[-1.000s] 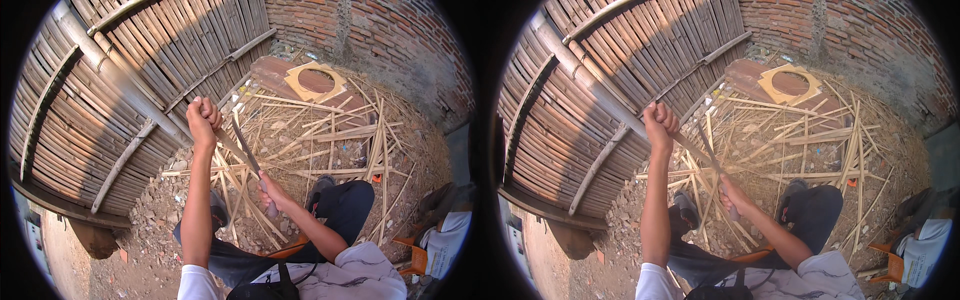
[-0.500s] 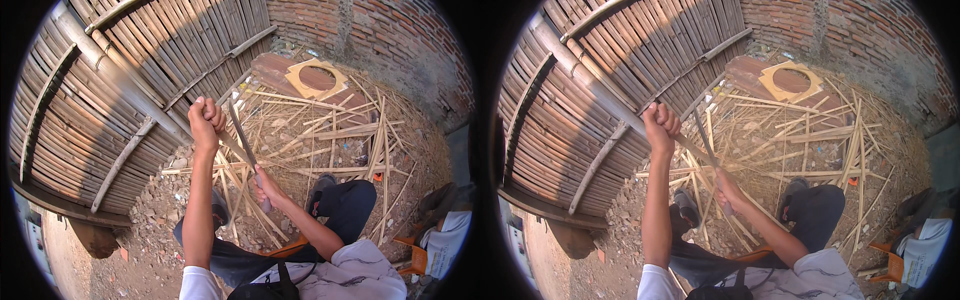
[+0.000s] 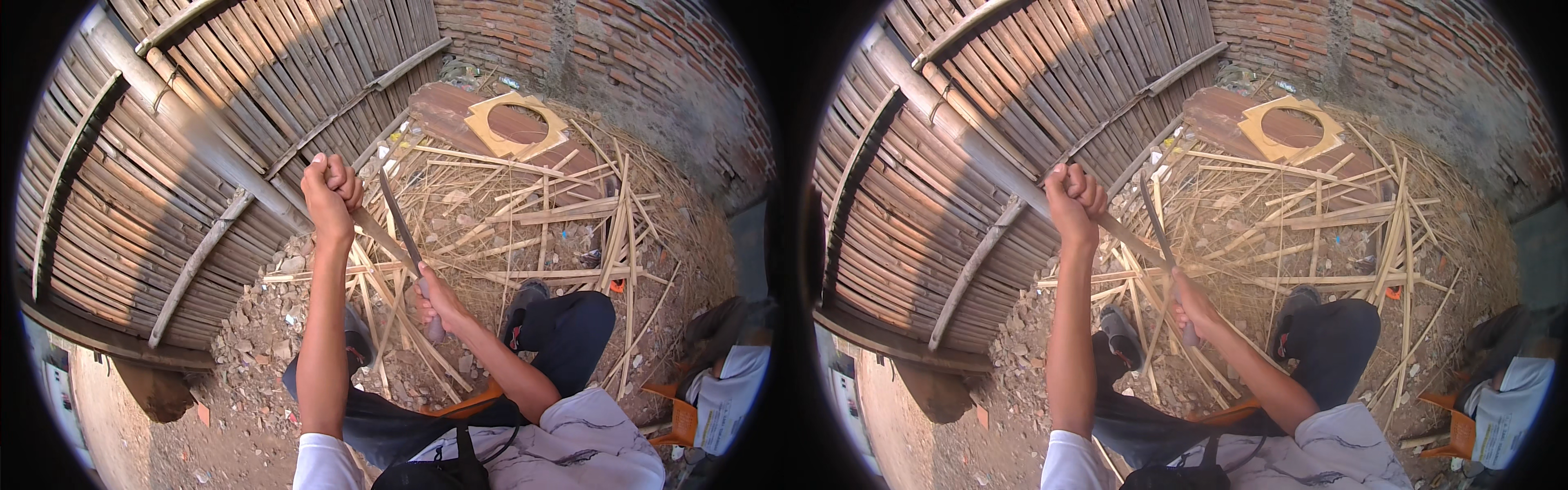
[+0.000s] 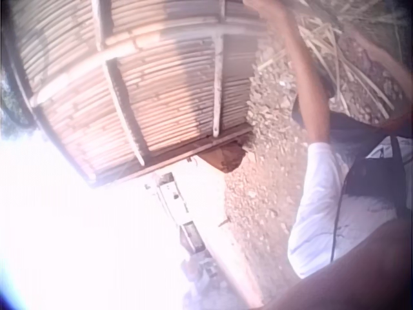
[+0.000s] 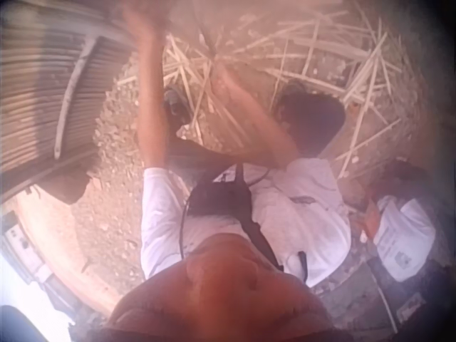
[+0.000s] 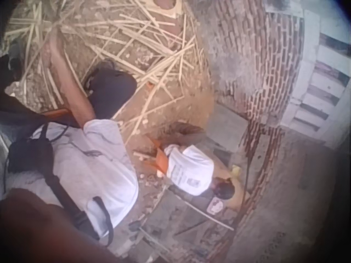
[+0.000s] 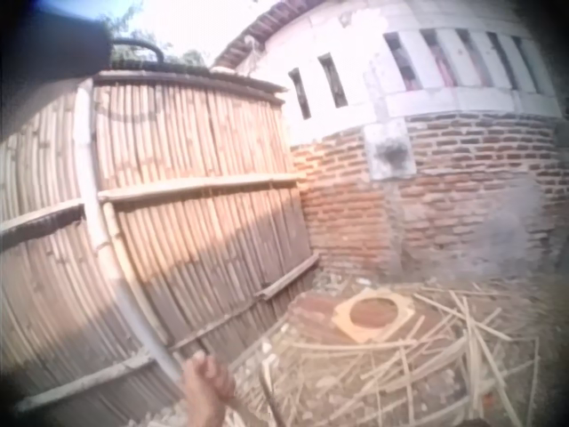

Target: The person sits on the ground and uses a large knife to shave thin strips from a wooden stick. They hold the stick with one hand and repeatedly scrape the blade along its length to remove wood shavings.

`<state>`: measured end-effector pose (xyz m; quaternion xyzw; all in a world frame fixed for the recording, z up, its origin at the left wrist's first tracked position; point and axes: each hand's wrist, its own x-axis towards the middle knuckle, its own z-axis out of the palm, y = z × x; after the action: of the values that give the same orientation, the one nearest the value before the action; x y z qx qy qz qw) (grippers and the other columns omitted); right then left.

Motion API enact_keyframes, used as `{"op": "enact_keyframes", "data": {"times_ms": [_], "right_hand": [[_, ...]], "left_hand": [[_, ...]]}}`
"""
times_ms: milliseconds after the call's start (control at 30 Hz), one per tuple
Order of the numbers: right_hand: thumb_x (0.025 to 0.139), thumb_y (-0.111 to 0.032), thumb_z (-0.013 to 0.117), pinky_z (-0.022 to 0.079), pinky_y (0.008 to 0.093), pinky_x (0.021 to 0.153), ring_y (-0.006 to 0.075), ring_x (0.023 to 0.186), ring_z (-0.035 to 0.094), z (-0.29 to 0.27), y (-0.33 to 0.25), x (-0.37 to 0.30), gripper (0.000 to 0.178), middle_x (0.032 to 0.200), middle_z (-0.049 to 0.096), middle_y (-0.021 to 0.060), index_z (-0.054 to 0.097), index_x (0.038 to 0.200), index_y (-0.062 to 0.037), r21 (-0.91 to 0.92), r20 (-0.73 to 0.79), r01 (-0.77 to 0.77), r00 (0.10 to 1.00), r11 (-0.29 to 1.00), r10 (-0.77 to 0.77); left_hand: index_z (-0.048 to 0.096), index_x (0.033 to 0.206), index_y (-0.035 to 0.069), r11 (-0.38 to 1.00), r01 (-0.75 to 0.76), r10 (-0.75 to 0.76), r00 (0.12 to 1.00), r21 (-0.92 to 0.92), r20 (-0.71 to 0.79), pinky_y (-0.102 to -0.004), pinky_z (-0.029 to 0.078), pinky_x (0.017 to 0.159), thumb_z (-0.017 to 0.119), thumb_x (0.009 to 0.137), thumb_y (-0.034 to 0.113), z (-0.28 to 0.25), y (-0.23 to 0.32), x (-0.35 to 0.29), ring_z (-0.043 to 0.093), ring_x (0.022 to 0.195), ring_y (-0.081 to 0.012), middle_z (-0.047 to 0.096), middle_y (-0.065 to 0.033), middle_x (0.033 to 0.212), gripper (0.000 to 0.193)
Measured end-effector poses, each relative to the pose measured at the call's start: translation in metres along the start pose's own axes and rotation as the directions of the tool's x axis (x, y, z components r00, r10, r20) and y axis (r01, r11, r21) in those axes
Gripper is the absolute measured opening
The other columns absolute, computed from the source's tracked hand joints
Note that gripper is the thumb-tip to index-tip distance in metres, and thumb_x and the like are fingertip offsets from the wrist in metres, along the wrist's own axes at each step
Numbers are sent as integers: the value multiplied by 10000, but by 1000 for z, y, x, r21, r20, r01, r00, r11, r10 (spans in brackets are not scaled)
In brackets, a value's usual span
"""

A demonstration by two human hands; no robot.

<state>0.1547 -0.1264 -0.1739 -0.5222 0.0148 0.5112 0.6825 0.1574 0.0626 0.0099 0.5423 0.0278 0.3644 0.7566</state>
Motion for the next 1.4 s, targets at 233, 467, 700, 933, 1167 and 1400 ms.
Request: {"op": "enact_keyframes", "data": {"times_ms": [233,467,700,933,1167,1400], "right_hand": [[1054,-662,385,308,280,408,96,385,302,-1,8,-22,590,535,327,-33,435,838,-115,39,-70,541,840,840,-538],[1044,-681,388,310,283,404,96,386,302,-24,3,-44,602,532,336,-33,431,834,-118,127,-14,76,997,989,-74],[1038,-693,389,304,280,405,85,384,297,-33,4,-33,605,533,343,-38,438,829,-128,53,60,-10,998,999,7],[1019,-710,427,292,276,410,73,388,273,-17,-4,-42,617,541,314,-64,444,816,-128,164,-101,289,956,943,-275],[1023,-711,419,287,269,414,81,391,274,-25,4,-45,613,542,303,-63,448,830,-130,161,87,-53,995,986,39],[1035,-699,391,310,281,411,88,390,296,-20,16,-43,605,543,328,-46,442,830,-132,35,111,-168,980,985,163]], "left_hand": [[236,633,171,999,-15,14,999,33,31,-315,152,433,389,1041,366,20,-6,0,153,447,-99,203,45,507,477],[264,644,153,1000,-2,1,1000,9,12,-311,158,438,373,1056,350,0,1,5,164,453,-98,225,32,519,469],[225,624,176,1000,19,-20,998,21,54,-317,130,435,394,1037,376,16,-3,3,142,449,-99,186,47,512,489],[264,637,159,999,43,-42,998,-28,40,-314,144,440,391,1046,368,-5,2,10,157,448,-98,216,31,509,476],[266,644,180,1000,28,-28,999,-13,-19,-317,148,434,412,1037,396,-23,5,15,145,440,-96,195,50,508,471],[271,642,182,999,-1,0,1000,-33,-25,-313,147,431,411,1031,396,-21,0,12,152,435,-96,198,48,504,465]]}}
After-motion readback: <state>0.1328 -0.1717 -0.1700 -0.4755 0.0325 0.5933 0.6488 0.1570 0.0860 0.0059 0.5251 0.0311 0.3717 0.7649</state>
